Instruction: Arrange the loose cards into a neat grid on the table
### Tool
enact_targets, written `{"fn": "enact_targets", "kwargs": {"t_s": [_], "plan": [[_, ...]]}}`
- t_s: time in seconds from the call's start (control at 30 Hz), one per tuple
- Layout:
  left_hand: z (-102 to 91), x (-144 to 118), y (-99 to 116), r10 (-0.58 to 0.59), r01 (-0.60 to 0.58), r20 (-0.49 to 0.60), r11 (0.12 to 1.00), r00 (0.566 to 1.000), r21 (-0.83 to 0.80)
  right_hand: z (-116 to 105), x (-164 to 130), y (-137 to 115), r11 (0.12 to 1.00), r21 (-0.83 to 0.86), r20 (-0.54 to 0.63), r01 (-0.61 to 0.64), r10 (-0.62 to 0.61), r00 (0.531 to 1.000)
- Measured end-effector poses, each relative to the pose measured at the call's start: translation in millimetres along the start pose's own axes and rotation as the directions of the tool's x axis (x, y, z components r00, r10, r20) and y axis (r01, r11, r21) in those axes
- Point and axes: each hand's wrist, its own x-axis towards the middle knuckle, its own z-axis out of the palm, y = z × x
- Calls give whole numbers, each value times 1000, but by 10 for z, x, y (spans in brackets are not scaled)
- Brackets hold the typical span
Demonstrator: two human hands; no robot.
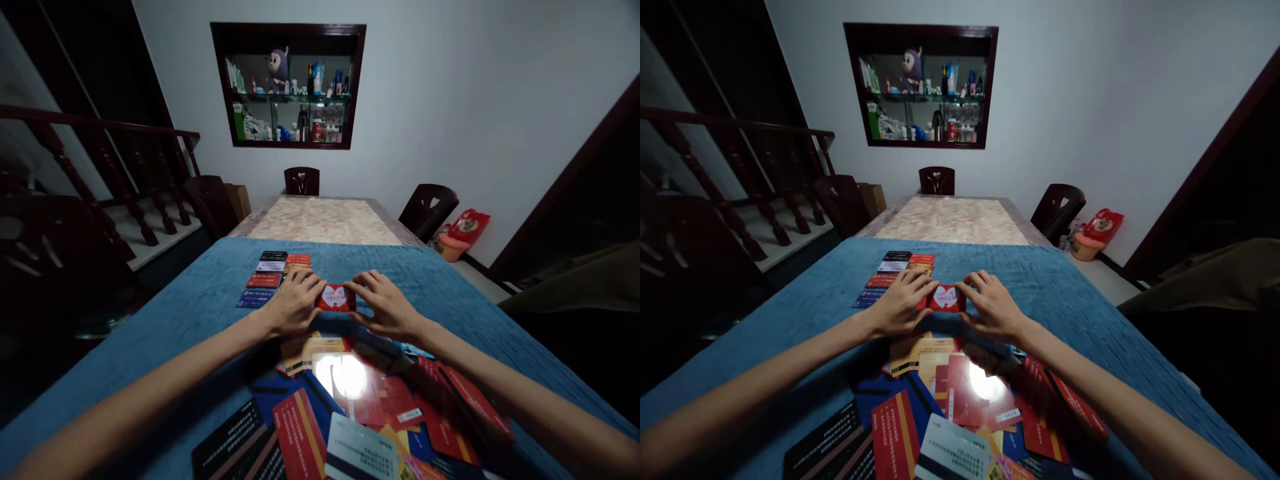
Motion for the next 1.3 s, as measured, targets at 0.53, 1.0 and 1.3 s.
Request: {"fn": "enact_targets", "kwargs": {"t_s": [0.53,1.0,1.3], "plan": [[646,777,-953,-230,242,152,968,961,-66,766,603,1017,981,36,147,-188,181,972],[1023,1083,-1255,-381,417,300,906,874,-65,1352,840,1441,929,71,281,-363,330,901],[1075,1137,-1330,-382,422,344,905,858,-49,1408,854,1484,921,108,304,-375,328,894]]}}
